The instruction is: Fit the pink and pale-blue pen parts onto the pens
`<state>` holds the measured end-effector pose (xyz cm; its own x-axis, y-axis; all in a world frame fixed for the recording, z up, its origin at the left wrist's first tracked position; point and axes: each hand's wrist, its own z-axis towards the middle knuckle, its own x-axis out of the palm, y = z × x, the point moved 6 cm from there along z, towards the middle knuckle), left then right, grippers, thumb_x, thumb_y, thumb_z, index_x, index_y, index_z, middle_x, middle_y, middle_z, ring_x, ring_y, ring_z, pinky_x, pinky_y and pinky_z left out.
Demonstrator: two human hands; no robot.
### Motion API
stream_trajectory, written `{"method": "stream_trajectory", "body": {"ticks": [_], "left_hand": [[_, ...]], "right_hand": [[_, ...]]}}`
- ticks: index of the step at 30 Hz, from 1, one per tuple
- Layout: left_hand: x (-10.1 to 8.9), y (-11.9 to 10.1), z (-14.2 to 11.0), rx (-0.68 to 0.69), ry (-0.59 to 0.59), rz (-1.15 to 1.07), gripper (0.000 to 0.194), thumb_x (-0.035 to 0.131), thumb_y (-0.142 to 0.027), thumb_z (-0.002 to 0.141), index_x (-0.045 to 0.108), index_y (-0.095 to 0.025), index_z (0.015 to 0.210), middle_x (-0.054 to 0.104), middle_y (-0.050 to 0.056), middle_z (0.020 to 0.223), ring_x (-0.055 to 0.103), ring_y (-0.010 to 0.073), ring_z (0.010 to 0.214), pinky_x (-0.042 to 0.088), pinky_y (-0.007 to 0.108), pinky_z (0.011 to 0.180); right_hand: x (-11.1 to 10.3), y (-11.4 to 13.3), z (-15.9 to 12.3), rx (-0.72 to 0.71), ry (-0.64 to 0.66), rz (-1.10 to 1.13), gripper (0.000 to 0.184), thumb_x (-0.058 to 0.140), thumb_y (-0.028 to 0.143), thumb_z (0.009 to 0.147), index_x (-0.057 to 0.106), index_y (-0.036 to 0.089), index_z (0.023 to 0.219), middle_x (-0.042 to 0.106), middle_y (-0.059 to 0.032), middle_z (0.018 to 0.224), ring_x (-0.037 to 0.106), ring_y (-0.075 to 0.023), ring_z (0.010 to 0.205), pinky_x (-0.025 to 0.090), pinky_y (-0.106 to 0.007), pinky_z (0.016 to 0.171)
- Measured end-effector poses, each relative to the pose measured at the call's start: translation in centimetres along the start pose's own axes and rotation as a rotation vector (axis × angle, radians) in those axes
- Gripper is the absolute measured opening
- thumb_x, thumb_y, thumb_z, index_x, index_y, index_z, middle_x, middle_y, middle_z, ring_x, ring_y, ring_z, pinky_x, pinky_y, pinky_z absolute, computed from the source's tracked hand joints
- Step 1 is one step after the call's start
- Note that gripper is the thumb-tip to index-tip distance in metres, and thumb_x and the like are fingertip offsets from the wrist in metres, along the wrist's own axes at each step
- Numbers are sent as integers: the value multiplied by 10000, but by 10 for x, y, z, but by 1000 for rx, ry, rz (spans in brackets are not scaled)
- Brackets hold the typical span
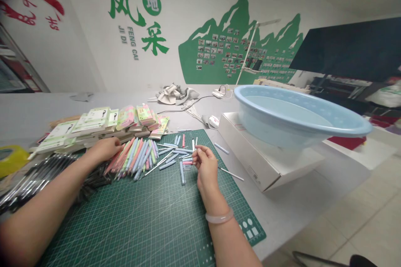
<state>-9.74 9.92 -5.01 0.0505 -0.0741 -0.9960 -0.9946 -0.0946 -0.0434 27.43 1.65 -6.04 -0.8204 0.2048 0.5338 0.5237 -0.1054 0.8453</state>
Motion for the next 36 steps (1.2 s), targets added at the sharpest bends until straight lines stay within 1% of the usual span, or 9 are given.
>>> {"method": "stream_trajectory", "body": {"ticks": [7, 10, 12, 15, 17, 20, 23, 28, 36], "left_hand": [[-1, -1, 0, -28, -18, 17, 370, 423, -366, 774, 691, -128, 867, 694, 198, 948, 636, 332, 895, 451, 348, 723], [-11, -4, -6, -71, -51, 8, 367, 433, -359, 776, 684, -117, 893, 677, 226, 979, 630, 351, 891, 455, 375, 717], [-24, -17, -14, -98, -114, -3, 364, 427, -357, 789, 674, -126, 922, 670, 226, 995, 625, 359, 882, 457, 387, 689], [-47, -63, -24, -15, -234, -9, 368, 388, -371, 826, 658, -163, 965, 679, 179, 976, 622, 331, 877, 453, 361, 669], [-53, -108, -28, 180, -252, -48, 327, 409, -368, 827, 661, -206, 959, 688, 119, 984, 618, 280, 893, 445, 320, 689], [-38, -165, -32, 426, -77, -119, 218, 509, -309, 773, 692, -229, 861, 705, 59, 944, 618, 209, 880, 426, 257, 717], [-18, -193, -33, 462, -12, -118, 164, 570, -255, 715, 713, -241, 795, 713, 42, 885, 622, 189, 844, 422, 238, 688], [3, -203, -37, 454, 15, -113, 146, 587, -209, 680, 713, -239, 748, 709, 48, 880, 621, 193, 840, 419, 237, 654], [11, -197, -46, 405, 2, -104, 123, 580, -253, 694, 683, -229, 757, 699, 67, 890, 620, 215, 841, 422, 262, 650]], "right_hand": [[-12, 11, 7, -54, -36, 18, 154, 636, 223, 693, 613, 162, 832, 583, 14, 612, 489, -78, 506, 399, -177, 476], [-15, 15, 8, -76, -49, 12, 157, 632, 230, 696, 611, 161, 835, 586, 14, 619, 491, -77, 513, 394, -177, 484], [-15, 15, 9, -81, -59, -24, 161, 631, 241, 696, 613, 161, 834, 586, 16, 616, 486, -77, 507, 383, -179, 481], [-11, 9, 9, -68, -25, -148, 168, 625, 271, 705, 620, 160, 831, 592, 14, 618, 485, -86, 503, 366, -192, 474], [-6, 4, 10, -67, 26, -253, 164, 604, 279, 723, 626, 164, 837, 600, 12, 631, 493, -97, 512, 371, -205, 485], [-3, -2, 11, -93, 93, -482, 137, 558, 241, 747, 640, 180, 838, 614, 14, 652, 511, -117, 532, 392, -229, 516], [-4, -4, 13, -175, 136, -824, 158, 537, 157, 742, 667, 196, 825, 663, -5, 755, 576, -151, 667, 434, -268, 647], [-4, -4, 12, -315, 192, -1323, 249, 501, 54, 759, 694, 199, 819, 669, -49, 885, 585, -175, 879, 393, -279, 818], [1, -10, 8, -344, 231, -1474, 174, 527, 110, 798, 681, 189, 822, 617, -67, 897, 567, -173, 877, 397, -248, 775]]}}
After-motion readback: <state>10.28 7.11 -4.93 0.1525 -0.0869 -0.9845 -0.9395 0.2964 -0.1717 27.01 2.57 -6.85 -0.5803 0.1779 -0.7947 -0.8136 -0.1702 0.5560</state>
